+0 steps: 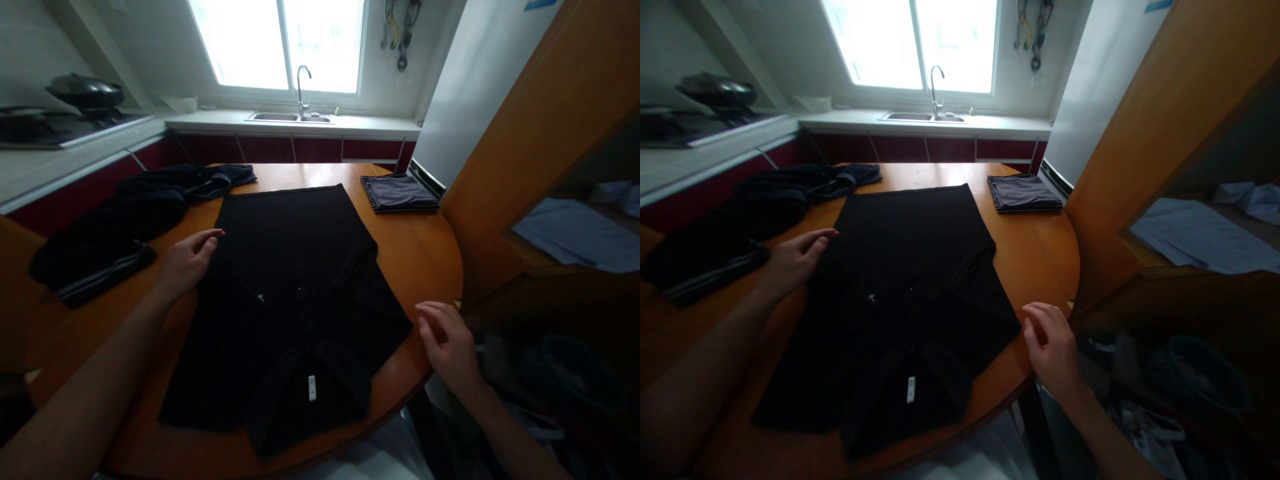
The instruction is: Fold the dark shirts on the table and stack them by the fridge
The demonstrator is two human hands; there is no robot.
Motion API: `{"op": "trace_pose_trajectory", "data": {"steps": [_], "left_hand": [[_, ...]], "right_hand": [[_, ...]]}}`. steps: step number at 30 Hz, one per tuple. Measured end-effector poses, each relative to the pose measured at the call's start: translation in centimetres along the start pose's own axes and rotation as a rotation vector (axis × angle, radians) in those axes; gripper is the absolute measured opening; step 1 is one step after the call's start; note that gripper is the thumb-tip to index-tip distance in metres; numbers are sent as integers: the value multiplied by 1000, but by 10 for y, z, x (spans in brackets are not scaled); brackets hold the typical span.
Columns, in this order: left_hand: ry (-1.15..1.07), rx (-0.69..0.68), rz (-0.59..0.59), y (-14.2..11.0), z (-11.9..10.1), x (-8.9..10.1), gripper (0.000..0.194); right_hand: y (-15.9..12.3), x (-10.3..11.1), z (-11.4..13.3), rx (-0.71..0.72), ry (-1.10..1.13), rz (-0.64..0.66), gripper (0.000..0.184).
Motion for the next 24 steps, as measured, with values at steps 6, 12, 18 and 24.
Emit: {"op": "trace_pose_trajectory", "data": {"steps": [6, 12, 18, 24], "left_hand": [[-14, 5, 3, -3, -6, 1, 48], [-8, 12, 12, -2, -6, 0, 49], [-15, -3, 29, -2, -4, -2, 48], [-72, 14, 21, -3, -2, 5, 49]], "right_hand": [[-14, -31, 19, 168, -101, 495, 65], [-15, -28, 6, 60, -157, 536, 70], [75, -63, -2, 30, -94, 482, 76], [113, -128, -21, 36, -121, 670, 84]]}}
Point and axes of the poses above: each hand's wrist, its own y-axis towards the middle knuckle, its own x-axis out of the back of the hand, z = x × y, the point moved 6 cm from there along y, towards the middle knuckle, and after that the axes turned 14 degrees about x, right-handed, at the moved point
